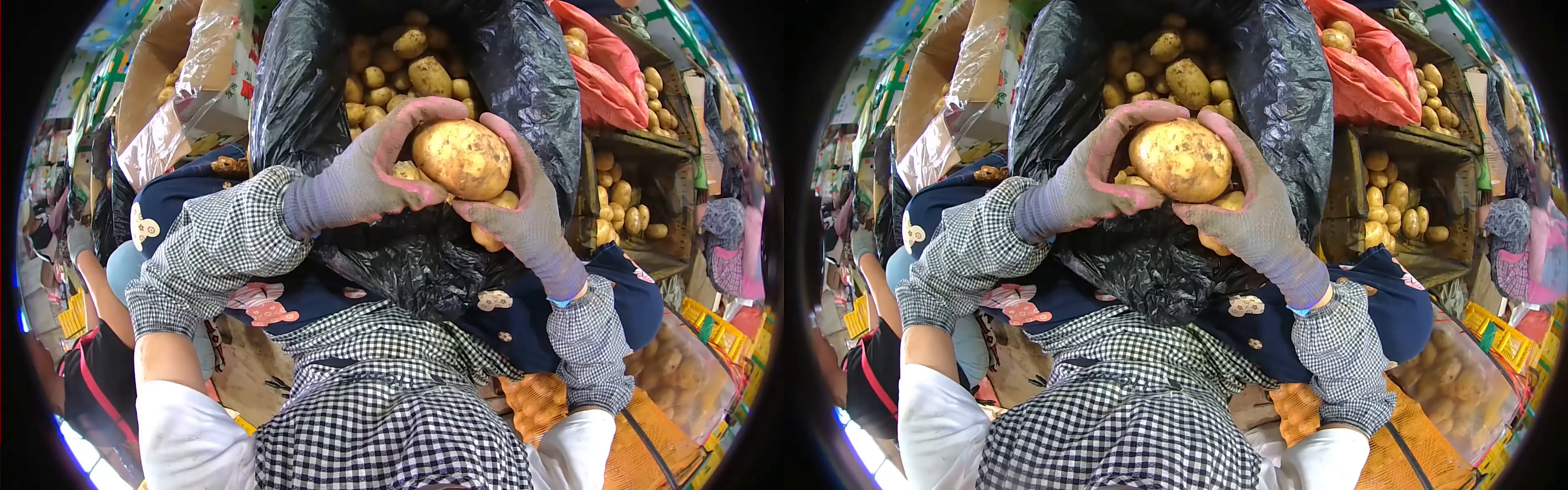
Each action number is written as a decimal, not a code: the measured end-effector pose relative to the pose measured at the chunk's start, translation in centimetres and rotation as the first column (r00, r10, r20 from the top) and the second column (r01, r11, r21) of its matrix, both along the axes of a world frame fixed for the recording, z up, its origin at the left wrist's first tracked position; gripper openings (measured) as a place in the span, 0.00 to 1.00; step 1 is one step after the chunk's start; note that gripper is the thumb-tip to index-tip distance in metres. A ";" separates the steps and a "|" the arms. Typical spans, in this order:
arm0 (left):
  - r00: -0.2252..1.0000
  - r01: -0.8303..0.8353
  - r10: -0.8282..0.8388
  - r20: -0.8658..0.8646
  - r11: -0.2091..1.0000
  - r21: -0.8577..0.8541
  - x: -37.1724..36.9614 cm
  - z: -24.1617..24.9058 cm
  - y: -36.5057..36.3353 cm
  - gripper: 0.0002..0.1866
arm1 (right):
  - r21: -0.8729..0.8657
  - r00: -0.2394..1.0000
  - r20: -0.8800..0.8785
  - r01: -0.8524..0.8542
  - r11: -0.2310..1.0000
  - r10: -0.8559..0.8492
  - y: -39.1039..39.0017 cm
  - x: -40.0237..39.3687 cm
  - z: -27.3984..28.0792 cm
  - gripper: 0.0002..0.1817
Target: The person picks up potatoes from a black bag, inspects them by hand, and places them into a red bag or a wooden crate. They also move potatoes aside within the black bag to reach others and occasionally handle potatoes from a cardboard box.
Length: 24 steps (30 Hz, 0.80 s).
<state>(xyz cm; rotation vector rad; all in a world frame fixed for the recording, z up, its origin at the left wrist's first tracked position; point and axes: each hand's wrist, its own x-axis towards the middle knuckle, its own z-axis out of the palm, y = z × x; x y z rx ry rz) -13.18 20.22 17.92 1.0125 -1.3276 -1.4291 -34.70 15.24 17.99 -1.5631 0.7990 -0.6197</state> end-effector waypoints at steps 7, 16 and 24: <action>0.963 -0.033 0.096 0.251 0.969 -0.245 -0.5 0.5 0.4 0.32 | -0.387 0.983 -0.186 -0.065 0.920 -0.009 0.4 -0.2 -0.5 0.47; 0.971 -0.154 0.172 0.169 0.981 -0.118 -0.4 1.0 -0.1 0.22 | -0.348 0.991 -0.127 -0.084 0.934 0.042 0.9 0.7 -0.3 0.45; 0.786 -0.304 0.310 0.535 0.947 -0.102 -1.2 1.0 -2.0 0.14 | -0.350 0.977 -0.197 -0.141 0.926 0.074 2.1 1.7 0.7 0.43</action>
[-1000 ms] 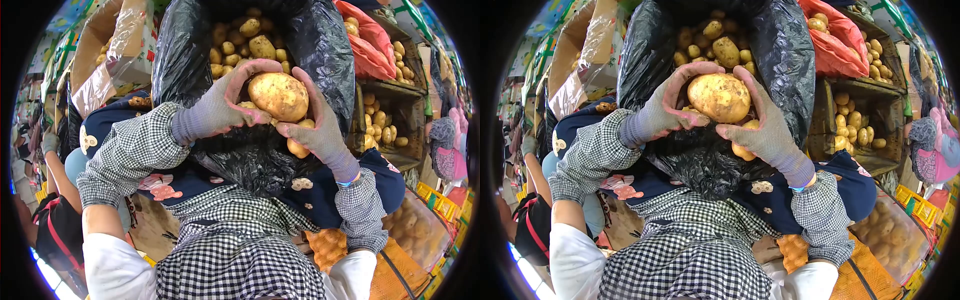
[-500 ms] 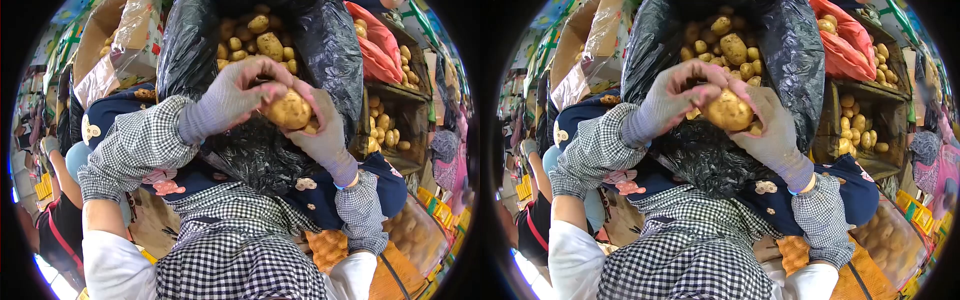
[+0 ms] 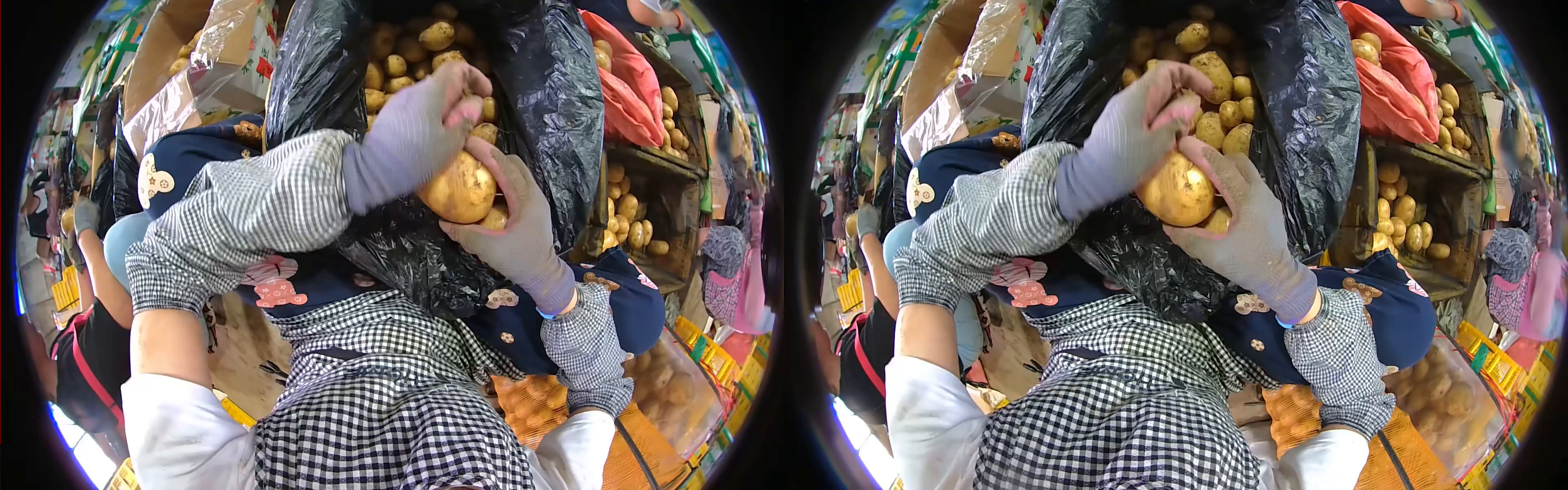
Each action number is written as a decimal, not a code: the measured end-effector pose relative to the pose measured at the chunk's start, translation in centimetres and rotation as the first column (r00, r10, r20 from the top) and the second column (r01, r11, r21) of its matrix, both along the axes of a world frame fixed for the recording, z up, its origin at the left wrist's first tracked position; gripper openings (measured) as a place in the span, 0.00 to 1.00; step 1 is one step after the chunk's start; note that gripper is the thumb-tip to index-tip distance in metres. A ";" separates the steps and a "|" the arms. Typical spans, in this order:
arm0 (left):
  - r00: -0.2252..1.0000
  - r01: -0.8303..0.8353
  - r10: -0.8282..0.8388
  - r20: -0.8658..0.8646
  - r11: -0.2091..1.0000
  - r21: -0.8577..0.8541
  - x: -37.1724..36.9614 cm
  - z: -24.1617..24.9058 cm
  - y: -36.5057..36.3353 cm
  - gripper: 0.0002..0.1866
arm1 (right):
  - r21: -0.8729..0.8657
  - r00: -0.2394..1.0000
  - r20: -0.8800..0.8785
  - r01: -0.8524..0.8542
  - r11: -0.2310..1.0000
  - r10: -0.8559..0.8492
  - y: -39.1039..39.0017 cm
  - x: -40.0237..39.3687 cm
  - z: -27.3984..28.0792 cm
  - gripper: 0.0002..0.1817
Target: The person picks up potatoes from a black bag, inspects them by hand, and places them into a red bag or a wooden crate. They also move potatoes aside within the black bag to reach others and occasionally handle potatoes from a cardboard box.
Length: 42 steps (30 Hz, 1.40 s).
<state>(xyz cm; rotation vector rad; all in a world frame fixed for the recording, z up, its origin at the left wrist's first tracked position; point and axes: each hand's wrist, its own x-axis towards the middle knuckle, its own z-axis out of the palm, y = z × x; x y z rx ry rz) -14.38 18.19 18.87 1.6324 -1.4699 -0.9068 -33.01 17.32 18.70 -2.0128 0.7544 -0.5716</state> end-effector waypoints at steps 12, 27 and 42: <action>0.820 0.277 -0.208 -0.533 0.959 0.052 2.6 1.6 0.5 0.28 | 0.579 0.921 0.294 0.042 0.814 -0.256 -1.7 -1.1 0.1 0.48; 0.554 0.429 -0.072 -0.829 0.879 0.210 2.1 -0.7 2.9 0.43 | 0.396 0.929 0.151 0.256 0.882 -0.337 -2.0 -1.1 -2.3 0.24; 0.644 0.368 -0.036 -0.764 0.890 0.268 2.5 -0.3 2.3 0.33 | 0.518 0.994 0.076 0.033 0.855 -0.084 -1.6 -2.9 -1.3 0.43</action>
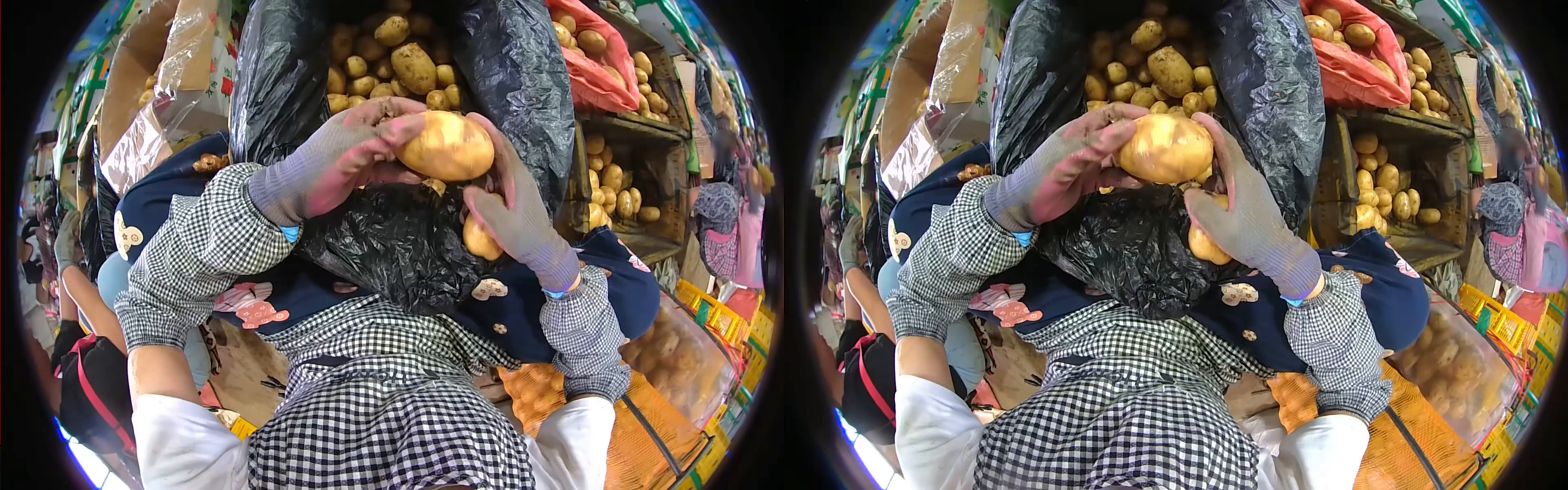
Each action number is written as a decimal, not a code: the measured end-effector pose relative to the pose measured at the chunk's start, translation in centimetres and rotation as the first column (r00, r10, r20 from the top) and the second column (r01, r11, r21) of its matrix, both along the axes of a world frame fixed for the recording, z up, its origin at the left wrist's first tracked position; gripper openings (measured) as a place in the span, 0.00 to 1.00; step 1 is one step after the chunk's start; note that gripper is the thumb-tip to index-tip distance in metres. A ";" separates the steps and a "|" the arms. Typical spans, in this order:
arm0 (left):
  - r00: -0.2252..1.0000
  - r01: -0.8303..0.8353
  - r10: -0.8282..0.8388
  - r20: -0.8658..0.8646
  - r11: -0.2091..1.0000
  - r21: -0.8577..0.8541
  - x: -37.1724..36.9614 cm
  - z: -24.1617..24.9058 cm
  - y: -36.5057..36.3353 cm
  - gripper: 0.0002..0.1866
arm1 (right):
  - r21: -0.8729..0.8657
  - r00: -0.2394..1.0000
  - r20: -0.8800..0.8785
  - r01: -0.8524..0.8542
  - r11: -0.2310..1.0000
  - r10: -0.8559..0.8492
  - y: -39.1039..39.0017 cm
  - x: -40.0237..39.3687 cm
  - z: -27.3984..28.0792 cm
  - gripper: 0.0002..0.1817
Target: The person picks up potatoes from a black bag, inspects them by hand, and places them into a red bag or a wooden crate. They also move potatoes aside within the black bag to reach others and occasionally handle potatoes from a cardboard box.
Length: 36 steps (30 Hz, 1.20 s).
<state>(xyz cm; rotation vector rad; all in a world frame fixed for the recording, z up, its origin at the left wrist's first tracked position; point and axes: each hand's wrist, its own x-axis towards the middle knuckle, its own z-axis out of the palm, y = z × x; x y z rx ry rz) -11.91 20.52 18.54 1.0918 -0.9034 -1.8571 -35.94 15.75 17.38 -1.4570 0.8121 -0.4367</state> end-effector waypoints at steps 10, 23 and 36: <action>0.968 -0.184 0.209 0.137 0.967 -0.175 1.6 -0.6 -4.7 0.22 | 0.689 0.796 0.365 0.118 0.715 -0.483 -2.9 -5.5 -0.2 0.32; 0.037 -0.008 -0.240 0.970 0.971 0.240 -6.7 -26.6 -12.1 0.45 | 0.832 0.235 -0.014 0.543 0.119 -0.972 -11.4 -22.7 -10.0 0.26; 0.832 0.159 -0.199 0.518 0.980 0.122 -1.4 -4.6 -7.1 0.48 | 0.275 0.941 0.227 0.185 0.944 -0.251 -3.9 -5.6 3.1 0.28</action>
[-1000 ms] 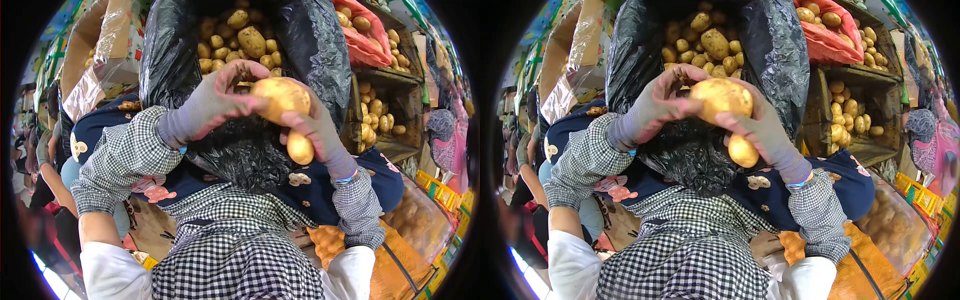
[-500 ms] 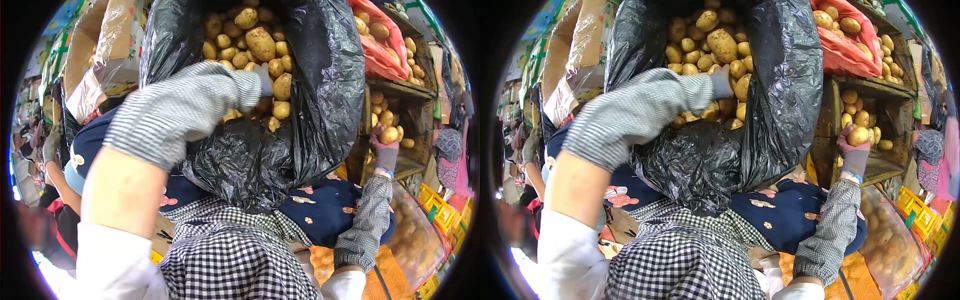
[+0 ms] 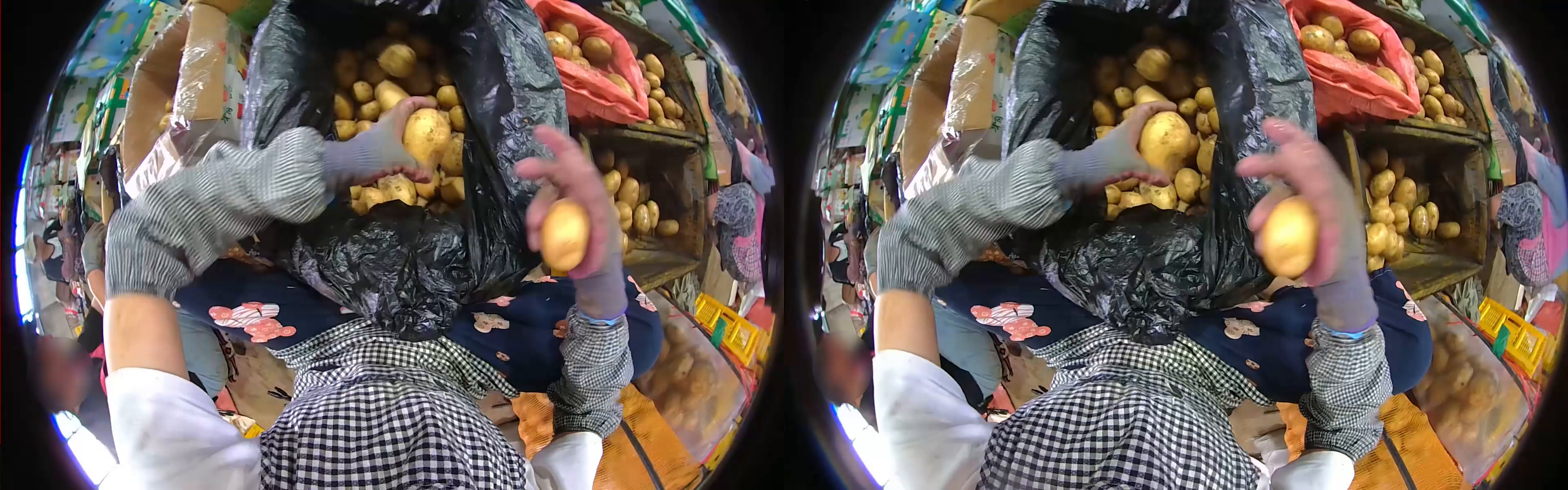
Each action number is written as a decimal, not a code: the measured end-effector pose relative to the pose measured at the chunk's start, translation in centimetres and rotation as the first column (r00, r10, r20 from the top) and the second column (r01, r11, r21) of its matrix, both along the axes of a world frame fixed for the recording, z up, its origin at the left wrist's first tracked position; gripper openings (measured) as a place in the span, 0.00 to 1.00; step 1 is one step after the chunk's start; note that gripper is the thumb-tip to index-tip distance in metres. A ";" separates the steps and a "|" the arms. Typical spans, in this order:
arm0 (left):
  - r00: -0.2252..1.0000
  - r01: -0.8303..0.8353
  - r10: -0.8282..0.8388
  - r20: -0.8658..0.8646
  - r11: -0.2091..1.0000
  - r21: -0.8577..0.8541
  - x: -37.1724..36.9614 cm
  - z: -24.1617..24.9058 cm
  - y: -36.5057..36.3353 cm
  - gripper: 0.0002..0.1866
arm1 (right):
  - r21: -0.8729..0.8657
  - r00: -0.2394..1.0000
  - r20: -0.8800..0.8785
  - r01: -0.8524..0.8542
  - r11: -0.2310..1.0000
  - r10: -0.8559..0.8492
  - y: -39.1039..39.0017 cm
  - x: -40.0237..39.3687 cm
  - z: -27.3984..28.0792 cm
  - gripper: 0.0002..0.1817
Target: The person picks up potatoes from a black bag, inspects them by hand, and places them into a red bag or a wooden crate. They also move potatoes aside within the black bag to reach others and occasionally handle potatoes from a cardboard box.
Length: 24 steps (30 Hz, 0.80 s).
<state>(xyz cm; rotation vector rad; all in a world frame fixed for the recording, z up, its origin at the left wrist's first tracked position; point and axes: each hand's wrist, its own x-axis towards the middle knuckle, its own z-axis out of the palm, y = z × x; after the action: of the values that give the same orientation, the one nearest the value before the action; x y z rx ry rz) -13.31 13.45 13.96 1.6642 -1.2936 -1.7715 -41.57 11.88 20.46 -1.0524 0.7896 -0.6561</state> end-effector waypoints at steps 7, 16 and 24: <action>0.905 -0.253 0.067 -0.420 0.878 -0.406 1.1 3.5 5.7 0.42 | 0.323 0.978 0.017 -0.201 0.925 0.206 3.9 7.0 -1.4 0.41; 0.606 -0.374 0.299 -0.737 0.925 0.068 0.7 3.4 6.9 0.30 | 0.170 0.987 -0.069 -0.130 0.977 0.143 3.8 8.5 -2.4 0.46; 0.756 -0.310 0.254 -0.604 0.951 0.011 1.2 3.4 7.4 0.30 | -0.241 0.979 -0.161 -0.162 0.957 0.125 4.4 8.9 -4.4 0.52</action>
<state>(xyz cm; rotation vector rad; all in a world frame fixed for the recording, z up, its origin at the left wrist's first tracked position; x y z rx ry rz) -12.15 20.87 17.34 1.0313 -0.7666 -1.8017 -32.70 16.33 16.05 -1.3897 0.7578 -0.5701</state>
